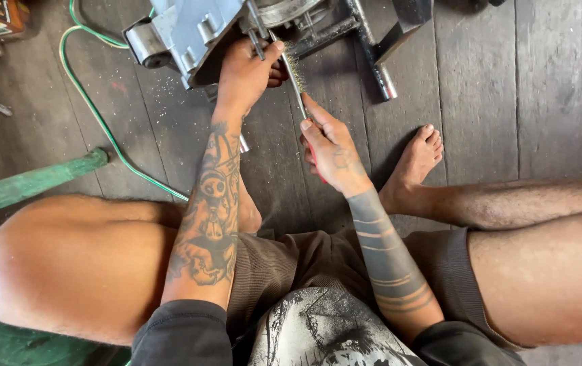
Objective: Cleaning an engine casing using a wire brush to remove dirt and old gasket material.
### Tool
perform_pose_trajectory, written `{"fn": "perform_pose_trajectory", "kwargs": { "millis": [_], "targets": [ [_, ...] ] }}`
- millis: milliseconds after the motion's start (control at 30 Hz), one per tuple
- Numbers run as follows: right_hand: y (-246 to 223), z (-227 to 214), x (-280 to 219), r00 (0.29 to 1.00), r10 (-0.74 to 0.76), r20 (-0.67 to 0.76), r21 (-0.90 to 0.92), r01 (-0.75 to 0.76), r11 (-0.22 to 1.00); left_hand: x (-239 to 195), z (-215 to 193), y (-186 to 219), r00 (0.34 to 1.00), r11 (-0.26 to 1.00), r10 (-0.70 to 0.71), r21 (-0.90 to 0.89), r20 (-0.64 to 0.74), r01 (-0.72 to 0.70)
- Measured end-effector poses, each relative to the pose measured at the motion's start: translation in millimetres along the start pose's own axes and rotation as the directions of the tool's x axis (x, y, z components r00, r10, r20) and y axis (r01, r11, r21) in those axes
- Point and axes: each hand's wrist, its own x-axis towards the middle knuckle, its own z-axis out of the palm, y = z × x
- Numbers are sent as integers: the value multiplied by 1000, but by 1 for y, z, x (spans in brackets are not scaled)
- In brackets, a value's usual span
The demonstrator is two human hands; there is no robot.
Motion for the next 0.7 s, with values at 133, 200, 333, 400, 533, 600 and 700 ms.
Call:
{"fn": "perform_pose_trajectory", "kwargs": {
  "millis": [133, 200, 333, 400, 533, 600, 700],
  "targets": [
    [9, 12, -7, 948, -299, -106, -519, 204, 830, -6, 6, 13, 999, 993, -17, -115, 32, 21],
    [7, 19, -10, 957, -263, -121, -579, 148, 802, -13, -2, 16, 998, 998, -68, -4, 16, 68],
    [7, 12, -4, 975, -222, -5, -315, 209, 926, -19, -13, 19, 993, 994, -108, 5, 48, 108],
    [0, 9, -10, 977, -213, -18, -242, 202, 949, -15, -5, 18, 992, 994, -100, 55, 82, 96],
    [-8, 23, -19, 969, -190, -160, -542, 74, 837, -11, 0, 12, 997, 996, -24, -83, 72, 30],
    [-3, 29, -16, 974, -176, -142, -582, 62, 811, -16, -7, 10, 997, 999, -45, -17, 59, 46],
    [-4, 26, -11, 978, -195, -77, -436, 143, 888, -16, -13, 9, 999, 999, -43, 22, 18, 43]
  ]
}}
